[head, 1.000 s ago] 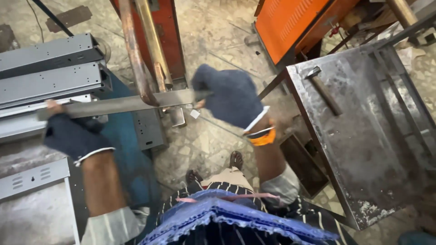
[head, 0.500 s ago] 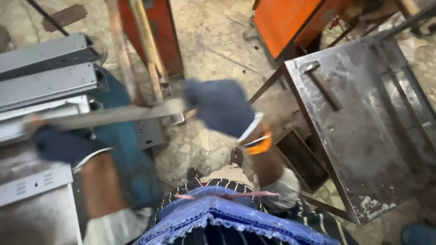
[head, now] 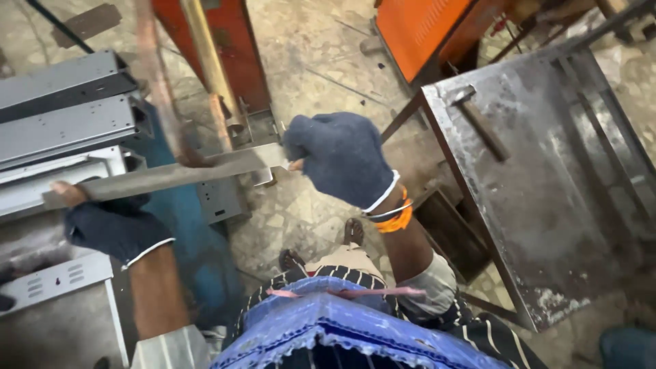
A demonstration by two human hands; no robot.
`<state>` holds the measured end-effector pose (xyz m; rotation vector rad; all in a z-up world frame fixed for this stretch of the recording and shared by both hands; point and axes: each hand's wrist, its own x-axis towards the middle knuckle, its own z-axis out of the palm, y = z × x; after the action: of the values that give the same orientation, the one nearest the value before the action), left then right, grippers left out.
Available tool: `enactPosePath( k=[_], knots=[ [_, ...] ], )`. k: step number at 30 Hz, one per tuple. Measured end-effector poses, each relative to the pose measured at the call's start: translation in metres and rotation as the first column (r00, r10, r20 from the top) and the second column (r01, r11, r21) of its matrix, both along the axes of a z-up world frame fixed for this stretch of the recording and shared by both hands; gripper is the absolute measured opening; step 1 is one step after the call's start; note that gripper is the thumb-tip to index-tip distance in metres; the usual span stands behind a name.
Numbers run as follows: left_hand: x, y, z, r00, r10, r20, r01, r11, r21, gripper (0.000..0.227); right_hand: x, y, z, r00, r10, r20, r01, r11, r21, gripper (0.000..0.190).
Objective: The person assembles a metal frame by inserting a small metal piece into a larger metal profile and securing it with a hammer. They repeat this process for multiple frames, stacking the completed assemblies on a nearby table.
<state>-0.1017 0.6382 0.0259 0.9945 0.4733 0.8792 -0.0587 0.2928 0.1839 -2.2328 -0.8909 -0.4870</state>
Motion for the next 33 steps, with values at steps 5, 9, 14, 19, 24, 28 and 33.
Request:
enactPosePath(
  k=[5,9,14,19,24,28,33],
  knots=[
    [0.018,0.061,-0.104,0.958,-0.157,0.240,0.158,0.987,0.017,0.041,-0.013,-0.012,-0.020,0.998,-0.055,0.009,0.056,0.998,-0.039,0.014],
    [0.013,-0.004,-0.042,0.998,-0.043,-0.037,0.045,0.997,0.069,0.040,-0.016,-0.035,-0.033,0.983,-0.093,-0.157,0.094,0.996,-0.001,0.022],
    [-0.012,-0.015,-0.091,0.946,-0.308,-0.099,0.316,0.945,0.080,0.053,-0.031,-0.097,-0.071,0.851,-0.321,-0.416,0.379,0.923,0.063,0.034],
    [-0.017,-0.032,-0.205,0.787,-0.579,-0.212,0.476,0.789,-0.389,0.019,-0.051,-0.167,-0.128,0.655,-0.588,-0.475,0.698,0.712,0.080,0.036],
    [0.019,-0.154,-0.174,0.465,-0.798,-0.383,0.685,0.599,-0.416,0.020,-0.069,-0.217,-0.164,0.311,-0.838,-0.448,0.867,0.443,-0.228,0.040],
    [0.058,-0.247,-0.095,0.336,-0.841,-0.425,0.790,0.497,-0.359,0.031,-0.075,-0.247,-0.184,0.203,-0.857,-0.474,0.863,0.385,-0.327,0.031],
    [0.097,-0.327,-0.065,0.259,-0.904,-0.340,0.937,0.320,-0.137,0.030,-0.064,-0.287,-0.211,0.142,-0.906,-0.400,0.895,0.290,-0.339,0.030]
  ],
)
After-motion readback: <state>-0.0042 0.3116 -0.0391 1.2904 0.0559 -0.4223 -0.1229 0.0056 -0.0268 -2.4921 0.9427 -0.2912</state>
